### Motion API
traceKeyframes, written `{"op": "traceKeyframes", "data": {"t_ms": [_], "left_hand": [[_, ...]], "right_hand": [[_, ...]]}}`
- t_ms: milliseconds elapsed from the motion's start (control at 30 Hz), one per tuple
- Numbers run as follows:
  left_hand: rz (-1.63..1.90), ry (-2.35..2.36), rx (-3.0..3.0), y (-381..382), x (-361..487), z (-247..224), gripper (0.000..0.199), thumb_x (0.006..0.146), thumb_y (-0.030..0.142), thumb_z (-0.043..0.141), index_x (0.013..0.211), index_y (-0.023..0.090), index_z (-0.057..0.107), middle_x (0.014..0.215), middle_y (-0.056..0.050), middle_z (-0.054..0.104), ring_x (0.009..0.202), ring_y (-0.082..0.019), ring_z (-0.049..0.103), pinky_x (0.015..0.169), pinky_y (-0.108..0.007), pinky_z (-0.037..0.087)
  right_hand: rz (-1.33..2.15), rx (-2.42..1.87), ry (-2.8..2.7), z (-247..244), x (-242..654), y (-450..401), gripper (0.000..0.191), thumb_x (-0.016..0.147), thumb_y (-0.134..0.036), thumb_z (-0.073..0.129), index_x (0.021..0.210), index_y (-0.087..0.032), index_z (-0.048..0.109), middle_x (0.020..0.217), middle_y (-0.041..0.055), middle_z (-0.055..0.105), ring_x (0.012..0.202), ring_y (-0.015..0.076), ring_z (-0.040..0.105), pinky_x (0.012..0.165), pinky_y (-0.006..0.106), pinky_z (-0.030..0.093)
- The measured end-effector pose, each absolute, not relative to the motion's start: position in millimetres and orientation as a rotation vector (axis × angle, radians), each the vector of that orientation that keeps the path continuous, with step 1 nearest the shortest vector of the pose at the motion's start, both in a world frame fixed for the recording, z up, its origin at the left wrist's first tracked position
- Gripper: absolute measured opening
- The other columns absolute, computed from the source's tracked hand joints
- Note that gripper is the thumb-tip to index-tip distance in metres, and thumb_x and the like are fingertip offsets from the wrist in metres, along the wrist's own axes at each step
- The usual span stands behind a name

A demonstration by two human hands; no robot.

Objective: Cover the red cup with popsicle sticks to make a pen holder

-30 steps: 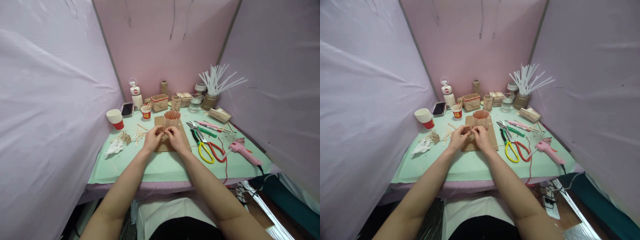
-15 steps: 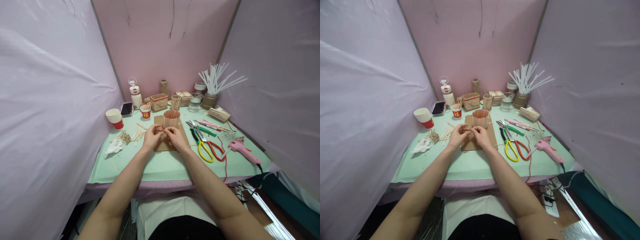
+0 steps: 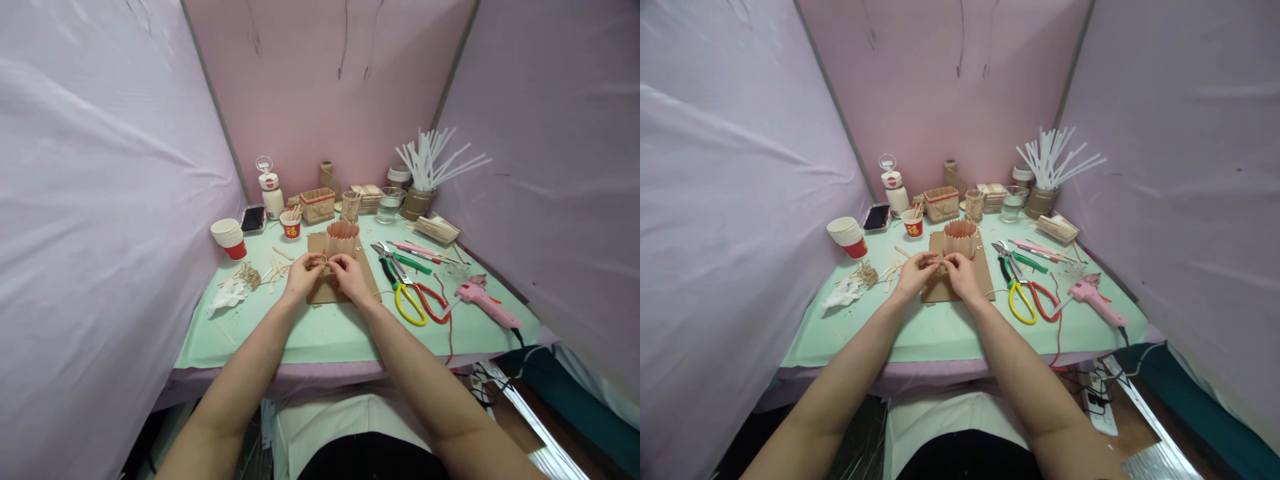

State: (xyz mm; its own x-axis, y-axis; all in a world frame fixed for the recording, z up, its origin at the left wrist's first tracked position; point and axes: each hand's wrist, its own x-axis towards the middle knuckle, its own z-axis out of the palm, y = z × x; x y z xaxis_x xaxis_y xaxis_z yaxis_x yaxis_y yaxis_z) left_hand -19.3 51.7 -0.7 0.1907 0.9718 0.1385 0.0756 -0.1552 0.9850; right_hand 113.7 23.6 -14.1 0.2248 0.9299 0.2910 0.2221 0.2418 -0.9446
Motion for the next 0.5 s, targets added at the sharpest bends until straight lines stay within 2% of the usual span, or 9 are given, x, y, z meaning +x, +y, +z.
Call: {"op": "traceKeyframes", "data": {"t_ms": [233,500], "left_hand": [[1.12,1.054,1.49,46.1,-18.2,3.8,0.03,0.07,0.01,0.062,0.099,0.015,0.063,0.088,-0.006,0.07,0.079,-0.014,0.066,0.077,-0.03,0.053],[1.127,1.024,1.661,45.0,-19.6,3.8,0.03,0.071,0.011,0.06,0.101,0.015,0.063,0.083,-0.005,0.069,0.077,-0.015,0.064,0.076,-0.03,0.052]], "right_hand": [[0.689,-1.287,-1.259,-16.0,114.5,24.9,0.02,0.074,-0.038,0.054,0.072,-0.018,0.06,0.075,0.0028,0.065,0.07,0.0165,0.056,0.067,0.029,0.043],[0.697,-1.306,-1.272,-14.8,113.1,24.2,0.022,0.075,-0.038,0.051,0.07,-0.019,0.06,0.07,0.002,0.064,0.068,0.0168,0.056,0.065,0.029,0.043]]}}
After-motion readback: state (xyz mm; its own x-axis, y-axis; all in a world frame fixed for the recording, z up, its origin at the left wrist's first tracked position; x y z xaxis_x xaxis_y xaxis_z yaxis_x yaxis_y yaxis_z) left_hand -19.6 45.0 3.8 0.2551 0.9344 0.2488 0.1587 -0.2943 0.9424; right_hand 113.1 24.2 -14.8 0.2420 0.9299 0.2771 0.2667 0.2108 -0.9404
